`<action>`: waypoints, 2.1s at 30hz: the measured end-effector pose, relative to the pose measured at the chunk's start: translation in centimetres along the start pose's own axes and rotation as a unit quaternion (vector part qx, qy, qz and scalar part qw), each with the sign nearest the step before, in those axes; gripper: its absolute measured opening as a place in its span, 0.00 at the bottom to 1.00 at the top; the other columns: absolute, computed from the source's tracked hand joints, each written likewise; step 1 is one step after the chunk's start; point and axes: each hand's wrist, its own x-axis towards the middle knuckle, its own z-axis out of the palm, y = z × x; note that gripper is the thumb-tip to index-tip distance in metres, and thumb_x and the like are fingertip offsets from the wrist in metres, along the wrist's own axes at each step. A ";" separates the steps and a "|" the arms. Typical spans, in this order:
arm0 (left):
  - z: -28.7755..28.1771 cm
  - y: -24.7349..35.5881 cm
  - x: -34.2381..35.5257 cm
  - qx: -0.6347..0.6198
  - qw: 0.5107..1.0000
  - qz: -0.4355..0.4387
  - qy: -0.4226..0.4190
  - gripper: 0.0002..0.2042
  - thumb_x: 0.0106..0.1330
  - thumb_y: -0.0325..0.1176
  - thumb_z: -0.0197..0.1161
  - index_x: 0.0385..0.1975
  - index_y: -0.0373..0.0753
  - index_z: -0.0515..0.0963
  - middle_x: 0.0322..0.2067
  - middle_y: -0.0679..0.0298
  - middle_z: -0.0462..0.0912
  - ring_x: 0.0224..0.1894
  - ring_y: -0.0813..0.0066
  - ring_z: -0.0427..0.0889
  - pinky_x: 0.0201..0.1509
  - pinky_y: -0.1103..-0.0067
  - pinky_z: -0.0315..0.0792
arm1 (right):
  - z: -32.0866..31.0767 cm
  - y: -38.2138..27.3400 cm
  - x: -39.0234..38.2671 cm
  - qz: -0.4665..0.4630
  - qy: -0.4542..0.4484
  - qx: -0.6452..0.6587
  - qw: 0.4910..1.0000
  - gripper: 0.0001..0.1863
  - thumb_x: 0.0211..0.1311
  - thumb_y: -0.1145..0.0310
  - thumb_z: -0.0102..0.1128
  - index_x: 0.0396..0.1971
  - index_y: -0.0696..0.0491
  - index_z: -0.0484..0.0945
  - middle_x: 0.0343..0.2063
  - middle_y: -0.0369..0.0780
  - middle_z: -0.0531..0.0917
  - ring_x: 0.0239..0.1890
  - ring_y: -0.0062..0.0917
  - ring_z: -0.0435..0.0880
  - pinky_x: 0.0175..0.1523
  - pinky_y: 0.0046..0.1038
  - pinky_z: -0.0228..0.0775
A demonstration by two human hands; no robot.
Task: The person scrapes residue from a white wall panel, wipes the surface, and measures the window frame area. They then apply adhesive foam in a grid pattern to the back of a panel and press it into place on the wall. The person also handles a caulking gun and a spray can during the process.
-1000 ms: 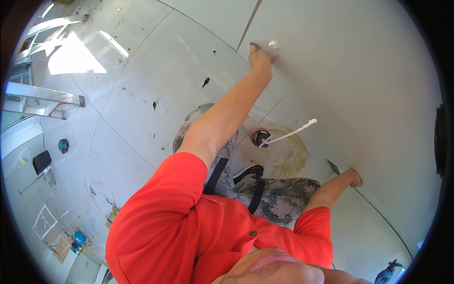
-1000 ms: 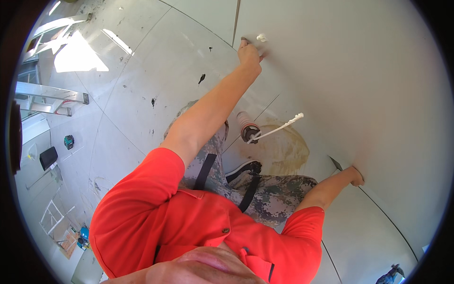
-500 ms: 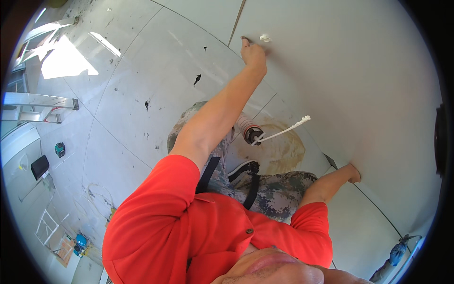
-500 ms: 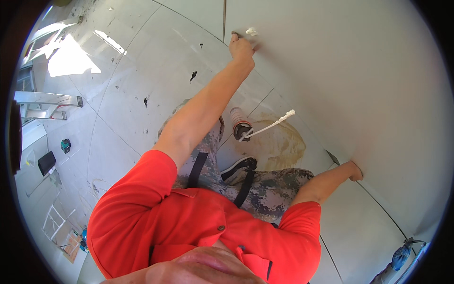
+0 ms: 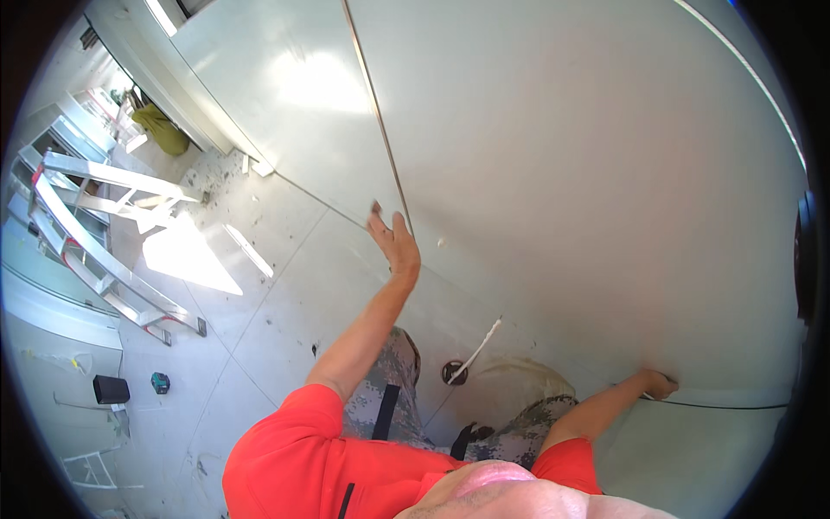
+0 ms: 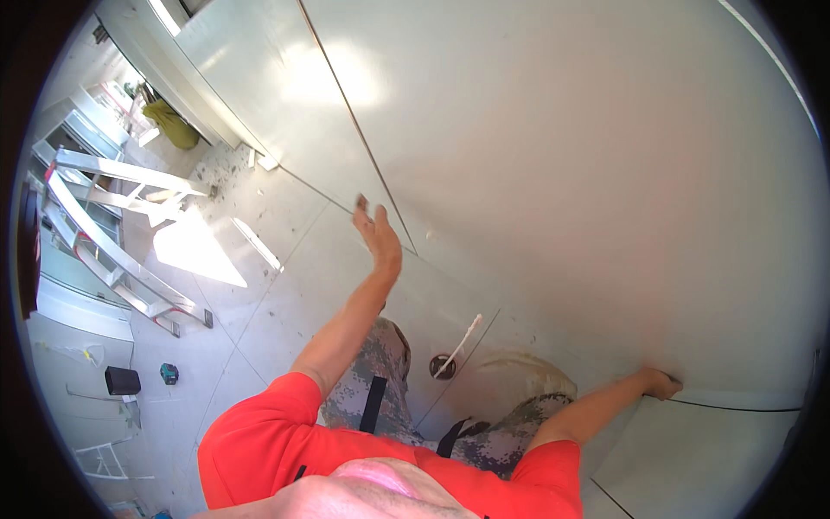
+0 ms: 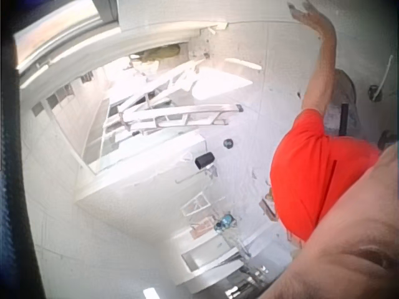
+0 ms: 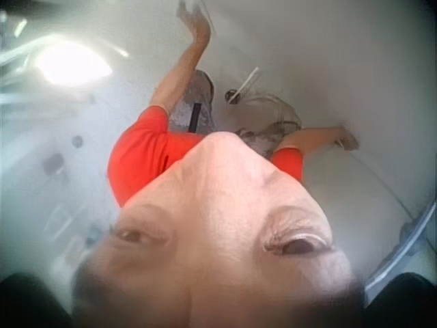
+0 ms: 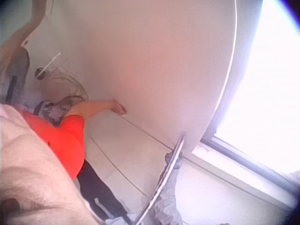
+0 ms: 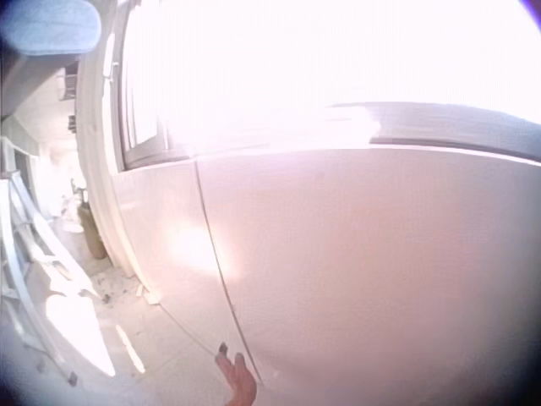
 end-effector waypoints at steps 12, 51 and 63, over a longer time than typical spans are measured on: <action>5.4 39.5 15.0 0.041 0.627 0.775 0.076 0.20 0.79 0.43 0.61 0.57 0.30 0.76 0.54 0.43 0.77 0.56 0.43 0.74 0.64 0.53 0.65 | -4.6 -3.7 -0.6 -0.019 -0.004 0.047 0.999 0.14 0.77 0.63 0.59 0.33 0.55 0.82 0.33 0.44 0.89 0.30 0.39 0.84 0.38 0.42 0.80; -3.6 40.5 19.7 0.581 0.072 0.664 0.465 0.15 0.83 0.24 0.51 0.59 0.24 0.81 0.62 0.45 0.83 0.66 0.50 0.82 0.67 0.44 0.83 | 0.4 -11.5 -0.6 0.236 -0.011 0.414 0.879 0.38 0.79 0.42 0.48 0.71 0.62 0.71 0.69 0.46 0.69 0.69 0.42 0.73 0.74 0.40 0.63; -2.9 41.3 27.4 0.381 0.390 0.796 0.264 0.18 0.82 0.35 0.52 0.60 0.32 0.81 0.59 0.50 0.85 0.59 0.56 0.85 0.58 0.54 0.84 | 0.1 -11.4 -0.1 0.223 0.022 0.457 0.861 0.32 0.80 0.45 0.51 0.63 0.62 0.76 0.60 0.45 0.71 0.61 0.37 0.75 0.69 0.38 0.64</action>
